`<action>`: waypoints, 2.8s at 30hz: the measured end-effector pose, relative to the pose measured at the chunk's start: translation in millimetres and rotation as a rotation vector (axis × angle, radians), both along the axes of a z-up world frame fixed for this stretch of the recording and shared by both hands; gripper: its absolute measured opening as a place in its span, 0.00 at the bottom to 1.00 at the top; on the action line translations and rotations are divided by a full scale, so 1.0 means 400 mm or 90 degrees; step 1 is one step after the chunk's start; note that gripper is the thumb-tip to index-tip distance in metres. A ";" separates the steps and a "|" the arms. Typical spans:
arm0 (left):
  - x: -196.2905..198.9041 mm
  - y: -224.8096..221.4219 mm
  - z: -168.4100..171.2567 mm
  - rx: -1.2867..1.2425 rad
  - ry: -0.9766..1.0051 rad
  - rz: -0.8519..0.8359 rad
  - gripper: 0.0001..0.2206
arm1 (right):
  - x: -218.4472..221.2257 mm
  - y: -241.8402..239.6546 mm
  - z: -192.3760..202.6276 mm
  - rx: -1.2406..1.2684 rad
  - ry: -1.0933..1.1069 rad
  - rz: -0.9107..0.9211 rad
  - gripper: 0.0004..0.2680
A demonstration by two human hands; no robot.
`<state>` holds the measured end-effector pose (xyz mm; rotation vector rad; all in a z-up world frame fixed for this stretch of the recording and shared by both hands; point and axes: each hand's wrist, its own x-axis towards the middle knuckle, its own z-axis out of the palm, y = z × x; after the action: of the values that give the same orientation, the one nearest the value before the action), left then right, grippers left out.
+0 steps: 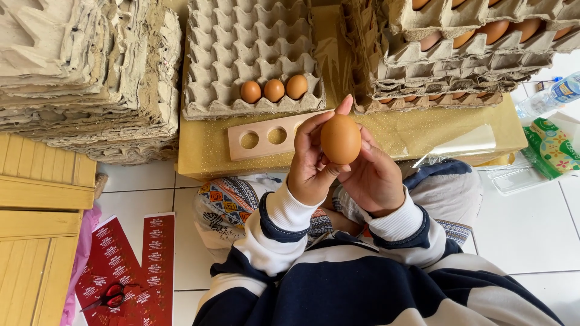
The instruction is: Inspecting and sorting eggs by size using a wooden template and moving them between trays.
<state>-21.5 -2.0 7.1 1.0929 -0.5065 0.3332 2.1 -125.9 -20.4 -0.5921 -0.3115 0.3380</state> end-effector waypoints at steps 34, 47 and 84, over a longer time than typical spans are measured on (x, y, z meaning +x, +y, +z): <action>-0.006 0.011 0.000 0.180 -0.154 0.185 0.29 | -0.055 -0.030 0.038 0.008 -0.058 -0.041 0.19; 0.004 0.154 -0.132 0.157 -0.014 0.159 0.33 | -0.023 -0.051 -0.052 -0.085 -0.019 -0.072 0.20; 0.062 0.450 -0.423 -0.202 0.397 0.291 0.21 | 0.116 -0.087 -0.301 -0.347 -0.017 -0.203 0.16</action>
<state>3.3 178.1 -161.9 0.9301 0.3491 0.4293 48.6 -160.5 -140.9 -1.1674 -0.1423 0.1012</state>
